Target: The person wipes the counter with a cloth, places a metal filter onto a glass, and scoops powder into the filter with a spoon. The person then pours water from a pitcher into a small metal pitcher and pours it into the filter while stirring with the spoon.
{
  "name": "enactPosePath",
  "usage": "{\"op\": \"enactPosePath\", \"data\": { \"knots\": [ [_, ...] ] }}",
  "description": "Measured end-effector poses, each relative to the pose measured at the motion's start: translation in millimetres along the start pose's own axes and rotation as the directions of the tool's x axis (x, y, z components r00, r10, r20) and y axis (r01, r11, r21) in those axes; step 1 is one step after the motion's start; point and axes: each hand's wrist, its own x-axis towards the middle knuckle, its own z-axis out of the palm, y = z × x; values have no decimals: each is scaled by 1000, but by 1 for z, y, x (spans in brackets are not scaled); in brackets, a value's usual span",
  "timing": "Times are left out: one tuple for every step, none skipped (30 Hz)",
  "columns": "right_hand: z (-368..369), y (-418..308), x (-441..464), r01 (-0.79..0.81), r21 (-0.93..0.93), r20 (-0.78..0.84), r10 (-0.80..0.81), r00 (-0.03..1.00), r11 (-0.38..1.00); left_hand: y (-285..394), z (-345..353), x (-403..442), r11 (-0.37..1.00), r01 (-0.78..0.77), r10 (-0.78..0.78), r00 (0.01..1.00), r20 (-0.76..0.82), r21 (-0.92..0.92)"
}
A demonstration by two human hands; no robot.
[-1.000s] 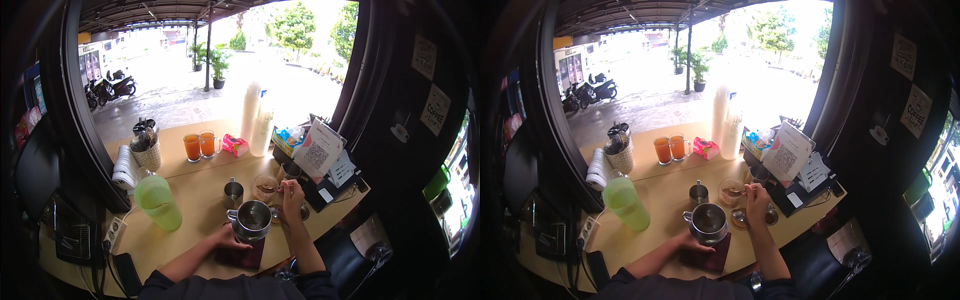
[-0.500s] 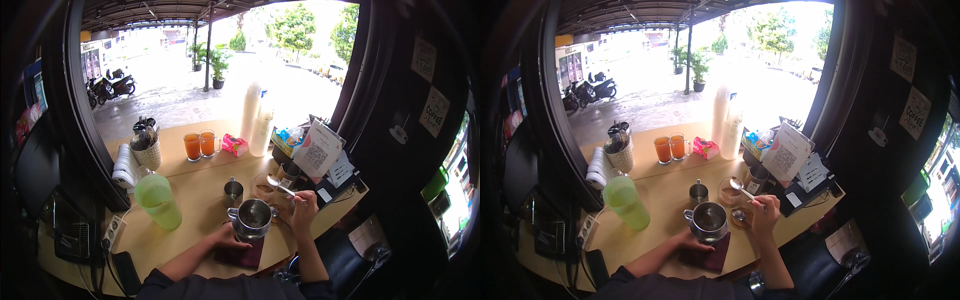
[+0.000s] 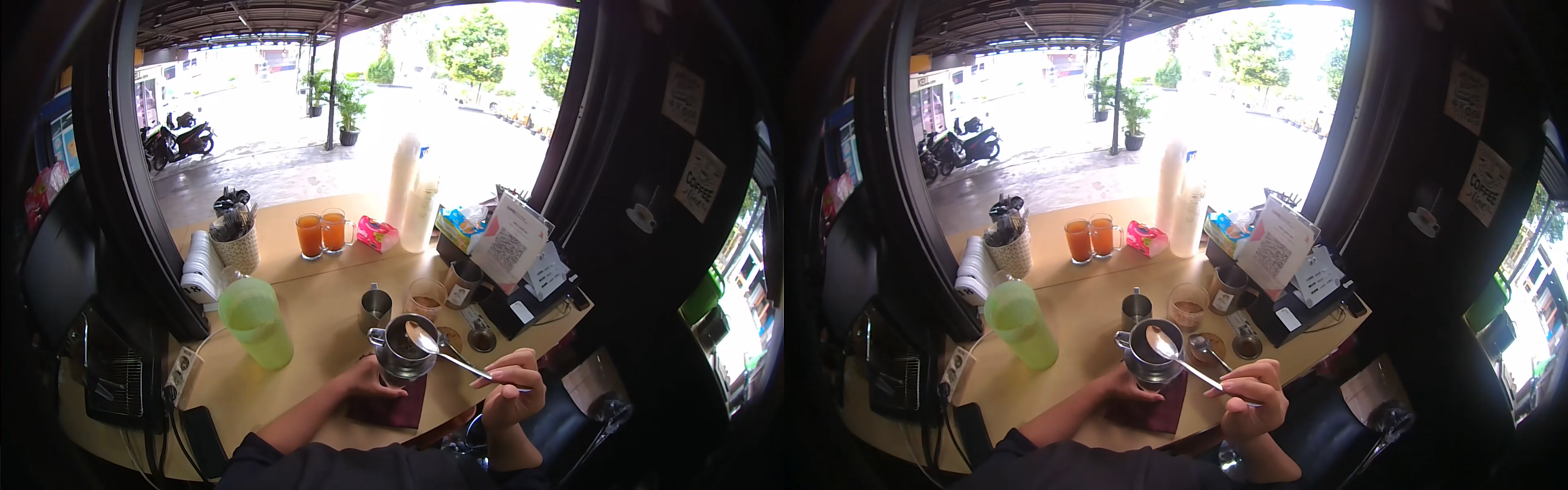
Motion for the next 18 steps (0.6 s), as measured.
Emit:
{"op": "enactPosePath", "data": {
  "knots": [
    [-1, -2, -1, 2, -2, -1, -2, 1000, 1000, 1, 0, 0, 1000, -24, 24, 1000, -11, 9],
    [-1, -4, -1, -10, -5, 10, 10, 1000, 1000, 2, 0, 0, 1000, -26, 27, 1000, -10, 9],
    [-2, -6, -2, -22, -9, 21, 23, 1000, 1000, 3, 0, 0, 1000, -4, 4, 1000, -10, -2],
    [-1, -7, -1, -21, -11, 20, 21, 1000, 1000, 4, 0, 0, 1000, 18, -18, 1000, -10, -12],
    [1, -9, 1, -46, -13, 11, 46, 999, 999, 4, -1, -1, 1000, 16, -16, 1000, -8, -13],
    [3, -11, 3, -70, -15, 1, 70, 998, 997, 5, -1, -1, 1000, 6, -6, 1000, -8, -5],
    [6, -13, 5, -69, -18, 0, 69, 998, 997, 5, -1, 0, 1000, -5, 5, 1000, -9, 4],
    [9, -14, 7, -120, 24, -14, 121, 993, 992, 6, -1, 0, 1000, -7, 7, 1000, -7, 3],
    [11, -15, 8, -171, 67, -25, 173, 985, 983, 7, -1, 0, 1000, -21, 21, 1000, -19, -2],
    [11, -11, 7, -155, 84, -24, 158, 987, 984, 7, -1, 1, 999, -35, 35, 999, -31, -6],
    [12, -10, 6, -154, 83, -25, 157, 987, 985, 8, -1, 1, 999, -36, 36, 999, -30, -6],
    [13, -9, 7, -142, 65, -34, 144, 989, 988, 8, -1, 1, 999, -49, 49, 998, -39, 1],
    [14, -8, 8, -130, 46, -43, 132, 990, 990, 9, -1, 2, 998, -62, 63, 997, -49, 7],
    [14, -7, 8, -129, 45, -43, 131, 990, 991, 8, -1, 1, 998, -64, 64, 997, -49, 7],
    [13, -5, 8, -129, 16, -1, 129, 992, 992, 6, -1, 1, 998, -55, 56, 998, -39, 20],
    [12, -4, 9, -127, -13, 40, 128, 991, 992, 4, 0, 0, 998, -46, 47, 998, -29, 34],
    [14, -3, 10, -127, -14, 39, 127, 991, 992, 2, 0, 0, 998, -47, 48, 998, -28, 33],
    [17, -3, 10, -129, -7, 34, 129, 991, 992, 1, 0, 0, 998, -50, 51, 998, -26, 47]
  ]
}}
